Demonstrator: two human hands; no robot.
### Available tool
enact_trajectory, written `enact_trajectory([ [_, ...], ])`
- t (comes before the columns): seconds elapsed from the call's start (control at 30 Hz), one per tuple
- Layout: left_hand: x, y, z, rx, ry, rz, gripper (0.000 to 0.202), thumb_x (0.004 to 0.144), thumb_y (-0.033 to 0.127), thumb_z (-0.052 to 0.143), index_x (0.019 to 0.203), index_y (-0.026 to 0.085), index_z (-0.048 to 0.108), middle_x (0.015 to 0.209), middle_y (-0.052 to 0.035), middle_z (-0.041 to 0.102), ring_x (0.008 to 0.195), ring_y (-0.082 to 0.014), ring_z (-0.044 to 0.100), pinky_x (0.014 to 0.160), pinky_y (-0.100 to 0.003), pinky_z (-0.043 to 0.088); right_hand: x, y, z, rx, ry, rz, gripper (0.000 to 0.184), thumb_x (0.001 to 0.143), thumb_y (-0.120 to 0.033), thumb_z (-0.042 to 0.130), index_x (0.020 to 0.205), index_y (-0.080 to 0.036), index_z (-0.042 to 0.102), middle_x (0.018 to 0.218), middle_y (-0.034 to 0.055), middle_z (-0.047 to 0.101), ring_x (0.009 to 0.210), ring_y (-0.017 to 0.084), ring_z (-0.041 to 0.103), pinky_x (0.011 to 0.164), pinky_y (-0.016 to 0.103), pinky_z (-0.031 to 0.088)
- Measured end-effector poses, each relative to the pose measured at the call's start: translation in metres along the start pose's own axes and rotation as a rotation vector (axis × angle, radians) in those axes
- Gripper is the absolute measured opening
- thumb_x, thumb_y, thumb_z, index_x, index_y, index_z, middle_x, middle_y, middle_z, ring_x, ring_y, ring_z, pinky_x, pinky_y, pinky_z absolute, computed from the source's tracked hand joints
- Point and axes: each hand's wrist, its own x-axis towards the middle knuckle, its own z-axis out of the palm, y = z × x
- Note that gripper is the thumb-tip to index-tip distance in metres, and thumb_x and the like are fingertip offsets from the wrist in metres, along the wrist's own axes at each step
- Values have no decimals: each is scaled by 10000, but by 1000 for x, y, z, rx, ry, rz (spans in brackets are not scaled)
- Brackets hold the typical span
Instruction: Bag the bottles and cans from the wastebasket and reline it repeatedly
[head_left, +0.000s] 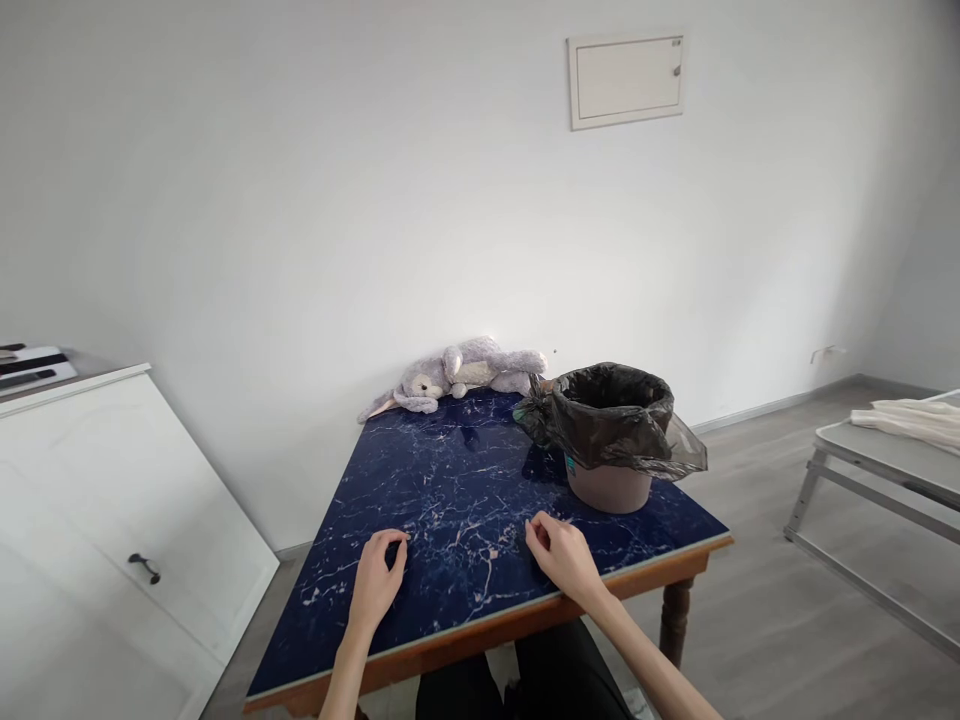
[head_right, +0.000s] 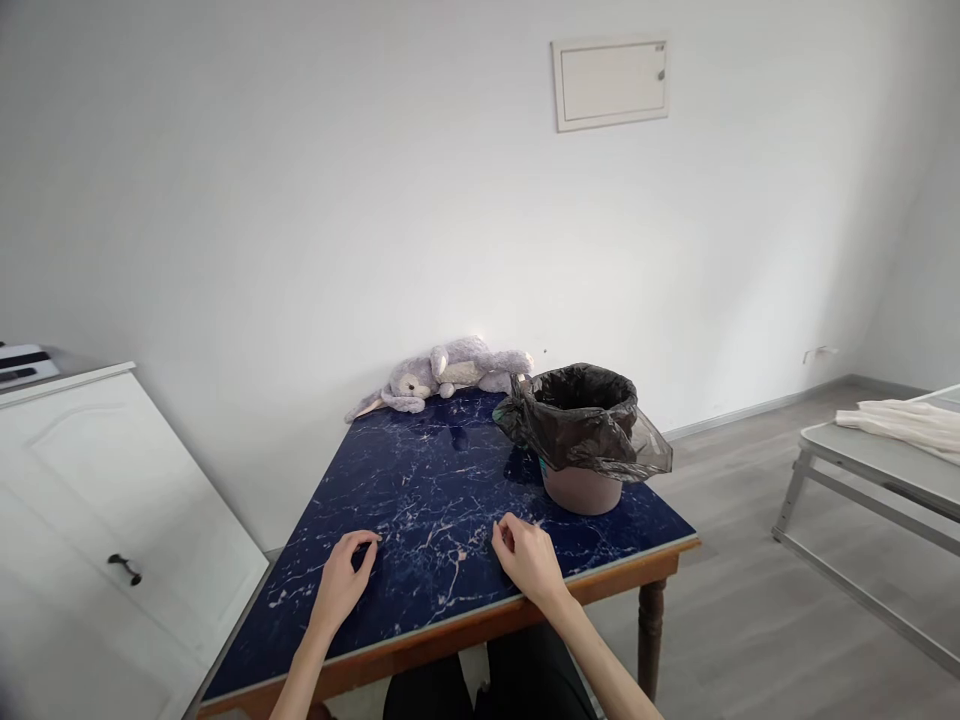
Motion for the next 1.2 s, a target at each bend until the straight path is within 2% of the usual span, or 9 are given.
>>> enact_trajectory([
  [0.13, -21, 7, 8, 67, 19, 19, 403, 1014, 525, 513, 1183, 231, 731, 1394, -144, 722, 1355, -344, 664, 1161, -533, 529, -1, -2, 0, -52, -46, 42, 271, 1071, -417, 668, 1138, -158, 704, 1022, 38, 731, 831, 166, 710, 770, 346, 623],
  [0.3, -44, 19, 17, 137, 71, -4, 445, 1046, 489, 507, 1320, 179, 672, 1509, -213, 643, 1439, -398, 592, 1173, -604, 499, 3, -11, 1, -122, -103, 92, 301, 1063, -406, 681, 1250, -171, 692, 1187, 77, 727, 969, 204, 727, 847, 393, 637],
  [0.5, -51, 30, 14, 192, 100, -90, 346, 1046, 402, 682, 1309, 178, 674, 1365, -118, 699, 1221, -286, 698, 1029, -518, 597, 6, -17, 2, -194, -164, 144, 331, 1059, -400, 687, 1304, -179, 678, 1272, 96, 710, 1051, 229, 723, 901, 431, 634],
  [0.67, -52, 38, 11, 232, 105, -150, 310, 1044, 369, 699, 1287, 178, 684, 1309, -102, 709, 1097, -247, 726, 921, -448, 639, 5, -19, 0, -223, -184, 142, 337, 1058, -401, 687, 1313, -180, 675, 1285, 99, 706, 1064, 234, 722, 909, 437, 633],
  [0.97, -56, 44, 9, 276, 104, -157, 297, 1047, 381, 696, 1258, 173, 693, 1235, -88, 727, 1040, -230, 733, 895, -431, 641, 5, -16, -3, -237, -228, 143, 352, 1055, -400, 692, 1331, -183, 669, 1311, 102, 697, 1090, 241, 718, 928, 451, 629],
  [1.2, -54, 46, 6, 272, 98, -68, 296, 1049, 379, 693, 1270, 183, 693, 1272, -94, 719, 1077, -237, 726, 931, -448, 634, 1, -18, -10, -182, -257, 103, 361, 1051, -398, 697, 1341, -185, 666, 1333, 103, 690, 1115, 248, 712, 948, 465, 623],
])
